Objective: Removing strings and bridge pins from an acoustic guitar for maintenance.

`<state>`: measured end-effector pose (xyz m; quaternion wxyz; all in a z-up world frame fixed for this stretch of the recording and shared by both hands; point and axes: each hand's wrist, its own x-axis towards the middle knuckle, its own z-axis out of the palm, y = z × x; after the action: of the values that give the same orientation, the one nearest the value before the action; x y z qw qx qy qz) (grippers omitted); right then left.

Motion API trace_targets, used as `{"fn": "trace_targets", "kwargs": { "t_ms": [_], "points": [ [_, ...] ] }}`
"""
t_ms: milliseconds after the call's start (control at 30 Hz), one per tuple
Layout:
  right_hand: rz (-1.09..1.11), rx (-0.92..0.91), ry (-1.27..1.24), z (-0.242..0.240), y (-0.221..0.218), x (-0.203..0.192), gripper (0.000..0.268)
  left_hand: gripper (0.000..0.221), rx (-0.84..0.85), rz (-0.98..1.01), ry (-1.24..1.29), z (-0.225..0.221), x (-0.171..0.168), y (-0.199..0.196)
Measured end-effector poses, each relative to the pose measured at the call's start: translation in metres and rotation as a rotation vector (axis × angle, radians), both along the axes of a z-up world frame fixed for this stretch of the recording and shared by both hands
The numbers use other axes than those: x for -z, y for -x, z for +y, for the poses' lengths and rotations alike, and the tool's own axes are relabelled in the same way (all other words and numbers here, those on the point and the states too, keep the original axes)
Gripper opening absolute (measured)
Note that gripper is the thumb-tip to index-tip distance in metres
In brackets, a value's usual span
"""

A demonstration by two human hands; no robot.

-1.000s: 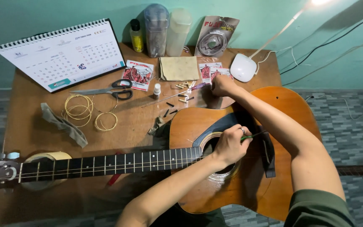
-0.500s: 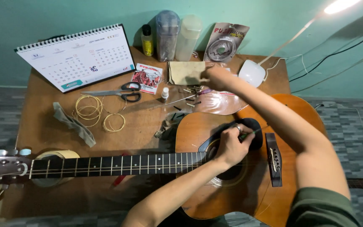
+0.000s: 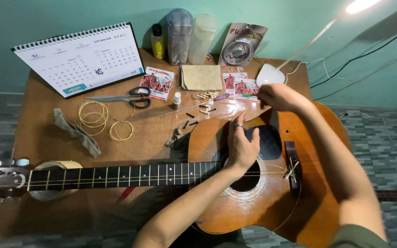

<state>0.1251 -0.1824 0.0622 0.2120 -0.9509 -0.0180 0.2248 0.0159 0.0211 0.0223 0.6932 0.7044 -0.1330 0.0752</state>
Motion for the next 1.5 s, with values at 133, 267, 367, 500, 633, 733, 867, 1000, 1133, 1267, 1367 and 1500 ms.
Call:
{"fn": "trace_targets", "kwargs": {
  "t_ms": [133, 267, 367, 500, 633, 733, 867, 1000, 1133, 1267, 1367, 1500],
  "points": [
    [-0.155, 0.124, 0.347, -0.02, -0.073, 0.129, 0.028, 0.022, 0.128, 0.054, -0.13, -0.003, 0.016, 0.004],
    [-0.236, 0.142, 0.514, -0.018, -0.088, 0.173, 0.024, 0.012, 0.164, -0.006, -0.15, -0.011, 0.032, -0.002],
    [-0.343, -0.02, 0.599, 0.005, -0.048, 0.108, 0.038, 0.01, 0.16, -0.001, -0.144, -0.006, 0.028, -0.006],
    [-0.456, 0.151, 0.251, 0.007, 0.06, 0.006, 0.028, 0.01, 0.198, -0.015, -0.155, -0.004, 0.03, -0.01],
    [-0.545, 0.296, 0.063, -0.01, 0.193, -0.04, 0.012, 0.012, 0.327, -0.072, -0.203, -0.002, 0.034, -0.01],
    [-0.575, 0.278, -0.013, -0.008, 0.25, -0.029, 0.017, 0.012, 0.41, -0.162, -0.231, -0.003, 0.03, -0.004],
    [-0.602, 0.231, 0.083, -0.001, 0.274, -0.005, 0.022, 0.012, 0.532, -0.304, -0.254, -0.014, 0.033, 0.017],
    [-0.6, 0.155, 0.18, -0.009, 0.28, 0.016, 0.02, 0.03, 0.669, -0.476, -0.338, -0.018, 0.045, 0.036],
    [-0.647, 0.025, 0.3, -0.026, 0.284, 0.046, 0.027, 0.03, 0.639, -0.555, -0.394, -0.021, 0.056, 0.042],
    [-0.733, 0.033, 0.484, -0.032, 0.285, 0.045, 0.012, 0.029, 0.668, -0.437, -0.309, -0.023, 0.043, 0.034],
    [-0.869, 0.235, 0.477, -0.028, 0.278, 0.042, 0.028, 0.023, 0.535, -0.445, -0.288, -0.023, 0.035, 0.026],
    [-1.028, 0.231, 0.321, 0.016, 0.25, 0.022, 0.021, 0.02, 0.349, -0.519, -0.304, -0.024, 0.031, 0.023]
  ]
}}
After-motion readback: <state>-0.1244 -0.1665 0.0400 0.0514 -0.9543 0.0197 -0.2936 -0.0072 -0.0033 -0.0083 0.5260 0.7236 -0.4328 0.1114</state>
